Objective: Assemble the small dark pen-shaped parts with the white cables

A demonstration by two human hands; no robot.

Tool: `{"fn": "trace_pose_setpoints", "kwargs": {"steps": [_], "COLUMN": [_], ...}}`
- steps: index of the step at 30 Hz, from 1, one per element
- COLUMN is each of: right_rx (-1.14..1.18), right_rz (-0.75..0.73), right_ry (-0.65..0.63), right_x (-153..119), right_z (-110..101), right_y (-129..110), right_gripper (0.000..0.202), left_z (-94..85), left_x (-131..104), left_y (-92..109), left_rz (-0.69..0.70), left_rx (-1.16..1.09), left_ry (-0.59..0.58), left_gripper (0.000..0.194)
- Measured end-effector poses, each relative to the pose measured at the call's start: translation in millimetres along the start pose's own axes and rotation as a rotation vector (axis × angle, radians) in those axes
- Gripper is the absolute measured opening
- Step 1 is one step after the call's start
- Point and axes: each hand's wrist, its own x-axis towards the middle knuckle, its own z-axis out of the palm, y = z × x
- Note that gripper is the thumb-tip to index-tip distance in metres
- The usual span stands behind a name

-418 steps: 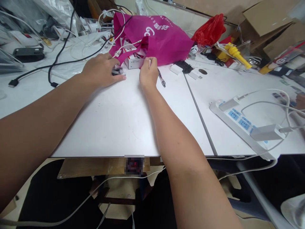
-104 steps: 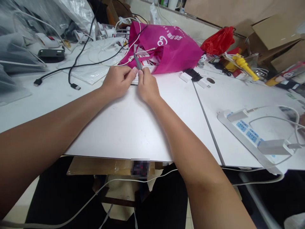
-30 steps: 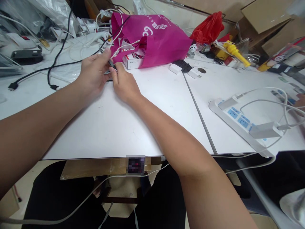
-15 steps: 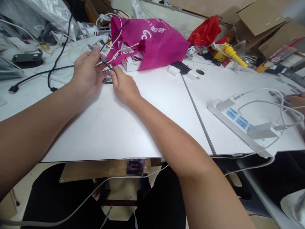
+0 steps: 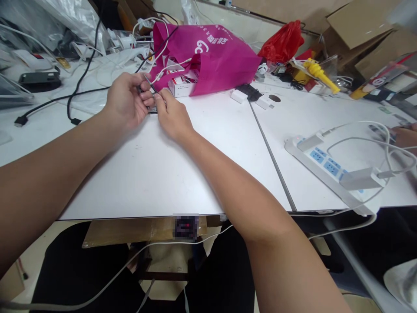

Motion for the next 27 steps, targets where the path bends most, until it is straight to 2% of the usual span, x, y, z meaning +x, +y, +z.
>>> {"fn": "trace_pose_setpoints", "kwargs": {"steps": [2,5,10,16,22,27], "right_rx": [0.002,0.005,0.016,0.018,-0.040,-0.094], "right_rz": [0.010,0.018,0.025,0.037,0.046,0.069], "right_ry": [-0.002,0.001,0.010,0.014,0.016,0.020], "right_x": [0,1,1,2,1,0], "right_z": [0,1,1,0,0,-3], "right_y": [-2,-3,-3,-4,-9,-16], "right_gripper": [0.042,0.042,0.040,0.038,0.035,0.034], "left_z": [5.3,7.2,1.7,-4.4,-3.1,-5.5], "left_x": [-6,-9,-8,-7,-7,-6], "left_y": [-3,-5,-9,-15,-13,-11], "left_rz": [0.037,0.085,0.099,0.084,0.055,0.083], "left_rx": [0.072,0.097,0.131,0.252,0.289,0.242], "left_ry": [-0.036,0.002,-0.042,-0.121,-0.052,-0.103], "left_gripper": [0.032,0.041,0.034,0.042,0.033,0.038]}}
